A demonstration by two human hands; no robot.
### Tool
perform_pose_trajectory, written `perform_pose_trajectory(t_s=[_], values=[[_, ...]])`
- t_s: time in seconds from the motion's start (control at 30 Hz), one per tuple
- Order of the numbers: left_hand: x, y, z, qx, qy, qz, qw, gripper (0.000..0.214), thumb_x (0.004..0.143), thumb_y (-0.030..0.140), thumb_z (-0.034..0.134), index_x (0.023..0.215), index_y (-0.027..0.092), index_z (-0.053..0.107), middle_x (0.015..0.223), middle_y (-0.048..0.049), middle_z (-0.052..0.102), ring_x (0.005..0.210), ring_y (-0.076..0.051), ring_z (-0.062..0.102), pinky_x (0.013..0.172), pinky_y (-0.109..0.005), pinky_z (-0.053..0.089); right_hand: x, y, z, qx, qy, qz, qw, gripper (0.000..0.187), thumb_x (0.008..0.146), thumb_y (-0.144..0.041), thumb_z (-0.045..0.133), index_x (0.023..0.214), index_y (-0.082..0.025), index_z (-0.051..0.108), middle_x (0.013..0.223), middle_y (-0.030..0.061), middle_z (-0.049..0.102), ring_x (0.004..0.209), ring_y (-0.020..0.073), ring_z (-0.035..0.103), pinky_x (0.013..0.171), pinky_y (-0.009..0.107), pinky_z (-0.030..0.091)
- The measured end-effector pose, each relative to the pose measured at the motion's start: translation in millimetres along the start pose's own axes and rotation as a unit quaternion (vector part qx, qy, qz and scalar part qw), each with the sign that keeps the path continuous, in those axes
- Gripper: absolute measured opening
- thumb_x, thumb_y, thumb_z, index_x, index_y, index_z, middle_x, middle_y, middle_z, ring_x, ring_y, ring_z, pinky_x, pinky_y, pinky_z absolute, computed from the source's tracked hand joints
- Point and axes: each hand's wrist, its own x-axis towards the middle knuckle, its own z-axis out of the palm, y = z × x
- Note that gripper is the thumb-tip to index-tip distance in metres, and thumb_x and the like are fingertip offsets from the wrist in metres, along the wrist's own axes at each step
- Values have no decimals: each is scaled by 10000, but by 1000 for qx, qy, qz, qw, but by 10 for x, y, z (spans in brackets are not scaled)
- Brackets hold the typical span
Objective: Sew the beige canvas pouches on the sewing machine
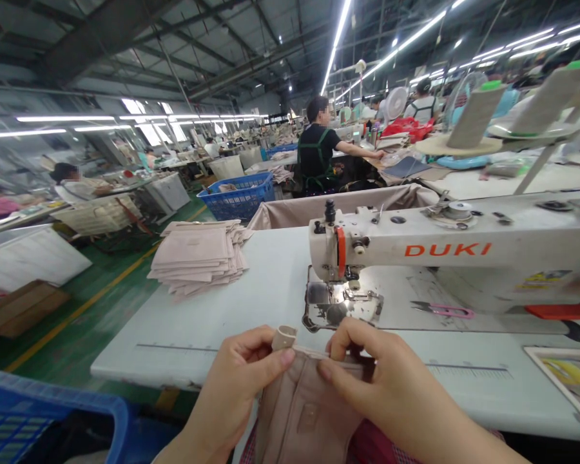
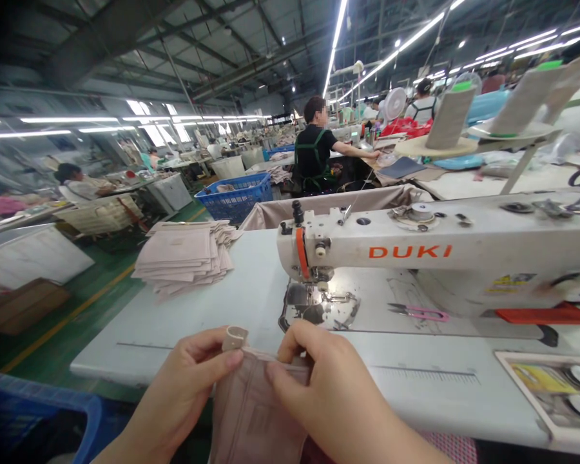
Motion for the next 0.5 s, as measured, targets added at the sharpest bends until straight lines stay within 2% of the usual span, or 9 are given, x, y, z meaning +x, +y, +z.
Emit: perform_pose_trajectory(t_s=[0.07,0.17,0.23,0.27,0.33,0.43,0.5], values=[[39,42,-94,29,-56,-40,997,251,736,356,799,862,146,745,852,-67,715,792,-200,626,747,-283,485,-29,15,-7,23,-43,-9,999,84,797,-144,589,794,-221,622,700,-41,648,638,123,594,560,209,447],[194,101,-251,87,-186,-113,972,292,784,399,740,912,137,734,890,-81,727,792,-195,639,745,-275,480,-65,117,33,58,-135,-67,987,356,822,-47,477,1004,-257,699,936,-26,734,854,133,677,766,228,525],[387,95,-321,178,-234,-114,949,324,818,444,667,901,135,720,857,-81,723,723,-190,633,675,-271,476,-54,257,125,24,-169,-114,979,500,813,6,443,1158,-273,672,1061,-18,733,949,134,682,856,237,520],[512,71,-337,238,-235,-94,938,328,825,452,637,879,138,713,822,-72,717,677,-186,622,629,-266,465,-31,345,187,-23,-175,-143,974,513,822,13,451,1208,-263,646,1072,-8,730,947,135,681,848,233,522],[811,-7,-320,352,-211,-36,911,285,808,420,627,797,145,700,735,-48,693,618,-182,592,573,-260,432,60,535,312,-153,-172,-206,951,389,877,-41,518,1208,-213,630,1006,26,719,871,156,669,767,243,530],[1318,-149,-181,428,-156,38,890,174,749,311,684,681,151,675,682,-34,663,670,-198,584,631,-277,426,296,806,406,-307,-147,-267,901,161,947,-149,546,1048,-171,670,948,71,684,855,209,626,758,324,517],[1628,-220,-35,459,-119,87,876,144,755,281,697,703,147,681,733,-47,678,751,-218,601,707,-300,444,481,962,371,-350,-130,-276,886,156,965,-162,527,1002,-158,678,1008,102,675,959,244,607,832,379,500]])
